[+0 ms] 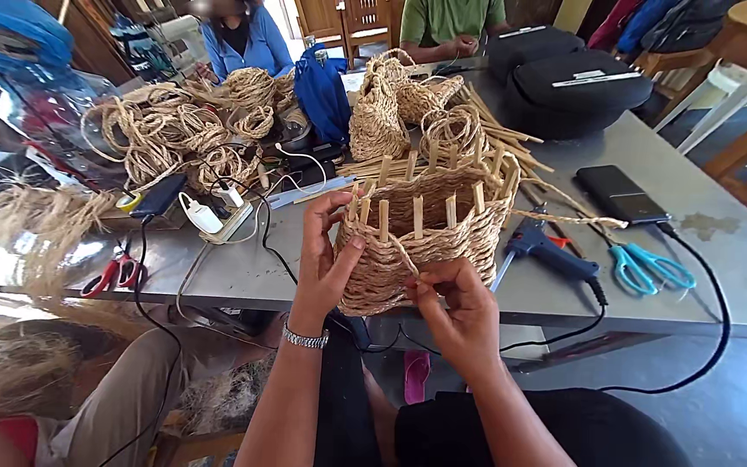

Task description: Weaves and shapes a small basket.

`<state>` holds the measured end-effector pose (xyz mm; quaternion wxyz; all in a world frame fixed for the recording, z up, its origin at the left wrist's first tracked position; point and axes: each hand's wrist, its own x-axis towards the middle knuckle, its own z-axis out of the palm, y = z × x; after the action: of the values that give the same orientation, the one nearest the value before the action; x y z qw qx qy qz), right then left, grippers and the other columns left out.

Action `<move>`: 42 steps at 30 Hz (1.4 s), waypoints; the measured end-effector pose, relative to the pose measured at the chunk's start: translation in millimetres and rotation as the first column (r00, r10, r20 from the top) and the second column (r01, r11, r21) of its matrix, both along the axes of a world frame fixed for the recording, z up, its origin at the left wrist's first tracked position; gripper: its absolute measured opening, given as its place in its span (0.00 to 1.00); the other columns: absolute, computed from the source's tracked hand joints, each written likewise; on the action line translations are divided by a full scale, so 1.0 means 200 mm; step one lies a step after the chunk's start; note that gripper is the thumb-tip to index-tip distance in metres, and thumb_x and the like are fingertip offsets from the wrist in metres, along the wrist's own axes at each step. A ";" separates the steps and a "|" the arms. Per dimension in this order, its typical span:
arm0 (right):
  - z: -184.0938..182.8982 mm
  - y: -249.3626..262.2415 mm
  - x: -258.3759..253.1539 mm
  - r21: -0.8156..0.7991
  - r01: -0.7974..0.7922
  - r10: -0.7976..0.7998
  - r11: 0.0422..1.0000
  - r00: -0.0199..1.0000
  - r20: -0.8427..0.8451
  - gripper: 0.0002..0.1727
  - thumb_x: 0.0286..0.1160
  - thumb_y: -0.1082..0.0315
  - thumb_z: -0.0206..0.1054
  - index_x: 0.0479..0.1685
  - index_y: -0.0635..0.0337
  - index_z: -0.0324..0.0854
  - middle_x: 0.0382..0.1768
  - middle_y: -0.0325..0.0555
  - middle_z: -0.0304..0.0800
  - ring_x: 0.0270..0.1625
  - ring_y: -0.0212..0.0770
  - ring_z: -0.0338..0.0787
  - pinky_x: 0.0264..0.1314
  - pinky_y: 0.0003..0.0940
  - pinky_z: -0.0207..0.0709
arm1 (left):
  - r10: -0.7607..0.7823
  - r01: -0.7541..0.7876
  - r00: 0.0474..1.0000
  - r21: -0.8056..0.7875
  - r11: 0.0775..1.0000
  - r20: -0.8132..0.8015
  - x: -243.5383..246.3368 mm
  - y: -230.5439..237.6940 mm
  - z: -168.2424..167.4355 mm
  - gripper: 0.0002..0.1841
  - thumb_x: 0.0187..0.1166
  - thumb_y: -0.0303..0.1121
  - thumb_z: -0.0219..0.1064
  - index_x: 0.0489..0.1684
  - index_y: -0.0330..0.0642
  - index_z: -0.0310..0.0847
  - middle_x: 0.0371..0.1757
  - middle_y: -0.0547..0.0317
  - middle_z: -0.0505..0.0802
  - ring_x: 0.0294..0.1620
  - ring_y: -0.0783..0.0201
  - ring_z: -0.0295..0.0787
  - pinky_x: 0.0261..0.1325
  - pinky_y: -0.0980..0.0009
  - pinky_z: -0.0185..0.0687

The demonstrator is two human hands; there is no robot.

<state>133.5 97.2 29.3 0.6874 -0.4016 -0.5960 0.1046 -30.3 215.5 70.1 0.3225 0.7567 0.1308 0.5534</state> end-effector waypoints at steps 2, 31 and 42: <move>0.02 -0.01 0.02 -0.025 0.005 -0.005 1.000 1.000 0.013 0.06 0.72 0.76 0.62 0.41 0.68 0.82 0.39 0.46 0.94 0.38 0.31 0.93 0.42 0.26 0.90 | 0.000 -0.001 1.000 0.011 1.000 0.006 0.00 -0.02 0.01 0.25 0.81 0.40 0.63 0.78 0.52 0.65 0.78 0.61 0.77 0.79 0.59 0.73 0.77 0.59 0.74; 0.06 -0.04 0.11 0.060 0.222 -0.228 0.973 0.967 0.112 0.10 0.75 0.74 0.62 0.48 0.65 0.87 0.42 0.43 0.90 0.40 0.28 0.87 0.43 0.25 0.84 | 0.009 0.157 0.854 0.274 0.949 -0.520 -0.16 -0.01 0.38 0.13 0.85 0.38 0.58 0.50 0.43 0.88 0.53 0.64 0.90 0.70 0.59 0.73 0.78 0.55 0.60; 0.06 -0.06 0.11 0.075 0.065 -0.073 0.995 0.991 0.111 0.08 0.82 0.77 0.57 0.51 0.73 0.77 0.49 0.36 0.87 0.47 0.16 0.85 0.51 0.16 0.81 | 0.511 -0.115 0.721 0.646 0.754 -0.468 -0.07 -0.24 0.42 0.10 0.73 0.33 0.66 0.44 0.54 0.95 0.58 0.66 0.93 0.77 0.56 0.76 0.78 0.43 0.58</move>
<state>154.9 85.3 40.7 0.6696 -0.4027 -0.6230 0.0364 -43.6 166.8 153.3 -0.0870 0.9194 0.1885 0.3341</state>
